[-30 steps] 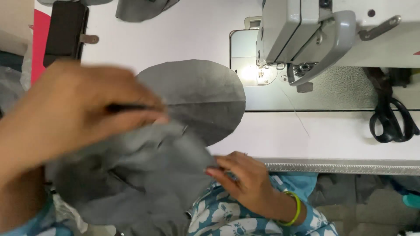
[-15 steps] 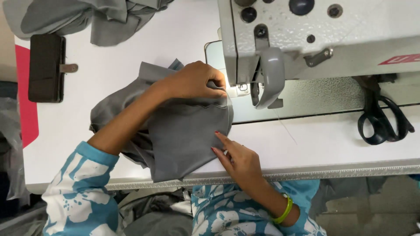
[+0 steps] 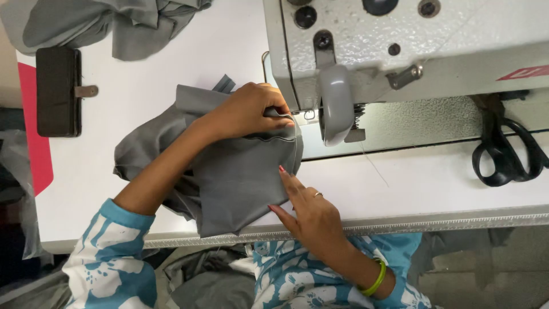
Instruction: A person is using an industrial sewing machine to stitch together a grey fabric item.
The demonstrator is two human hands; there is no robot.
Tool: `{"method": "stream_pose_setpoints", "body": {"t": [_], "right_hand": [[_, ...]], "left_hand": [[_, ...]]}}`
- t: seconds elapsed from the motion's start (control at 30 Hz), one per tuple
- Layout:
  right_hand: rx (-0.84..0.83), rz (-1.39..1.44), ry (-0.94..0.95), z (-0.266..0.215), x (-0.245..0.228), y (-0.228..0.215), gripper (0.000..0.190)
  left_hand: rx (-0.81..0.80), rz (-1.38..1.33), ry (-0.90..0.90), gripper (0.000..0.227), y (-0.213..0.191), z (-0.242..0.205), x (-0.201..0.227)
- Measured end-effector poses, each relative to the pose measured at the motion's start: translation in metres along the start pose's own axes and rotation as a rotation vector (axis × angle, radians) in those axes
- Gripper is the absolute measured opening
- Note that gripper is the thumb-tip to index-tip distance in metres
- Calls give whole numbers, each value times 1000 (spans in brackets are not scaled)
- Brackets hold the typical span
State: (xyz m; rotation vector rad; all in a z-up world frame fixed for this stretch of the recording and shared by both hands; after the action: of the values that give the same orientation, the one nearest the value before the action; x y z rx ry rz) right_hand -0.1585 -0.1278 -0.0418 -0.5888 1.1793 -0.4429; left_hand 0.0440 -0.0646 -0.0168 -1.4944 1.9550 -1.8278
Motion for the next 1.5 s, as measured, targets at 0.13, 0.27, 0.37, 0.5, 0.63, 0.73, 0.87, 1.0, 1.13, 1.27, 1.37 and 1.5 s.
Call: {"method": "stream_pose_setpoints", "body": {"t": [0.13,0.27,0.37,0.5,0.63,0.73,0.87,1.0,1.13,1.27,1.37,1.5], "right_hand": [[-68,-121,-92,1,-6,1,76],[-86,-262,-220,-4,-14,4,74],[-147,-344,-267,-6,-15,10,73],[-172,-343,-268,-7,-15,14,72],[-156,-322,-261,-8,-13,14,69],[-125,-311,-268,-8,-14,10,67],[-124,-323,-274,-6,-16,6,64],[-114,-313,-274,-8,-14,8,63],[-84,-303,-282,-7,-17,5,62],[-50,-302,-288,-8,-17,2,60],[-63,-295,-283,-7,-18,2,59],[-82,-286,-277,-9,-14,8,60]], "left_hand": [[58,13,62,36,-1,0,3],[161,117,73,44,8,8,-3],[116,237,-28,50,16,10,-1],[167,302,4,58,25,5,-1],[403,383,74,44,25,-12,23],[581,513,140,32,31,-31,38],[642,470,207,35,20,-59,61],[574,452,218,29,24,-73,56],[566,441,207,27,35,-75,40],[565,411,223,28,41,-73,43],[561,426,228,28,45,-73,41],[578,458,227,28,47,-75,42]]}}
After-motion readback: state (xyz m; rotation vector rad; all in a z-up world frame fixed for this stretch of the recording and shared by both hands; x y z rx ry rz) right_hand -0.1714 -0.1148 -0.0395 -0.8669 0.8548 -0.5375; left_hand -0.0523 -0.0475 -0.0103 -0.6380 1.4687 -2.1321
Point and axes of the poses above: each hand's wrist, its own z-axis towards the middle knuckle, its own y-axis out of the palm, x = y × z, the point moved 8 cm from there along z, towards the middle knuckle, and after that the axes turned 8 degrees about -y, right-handed, at the moved point
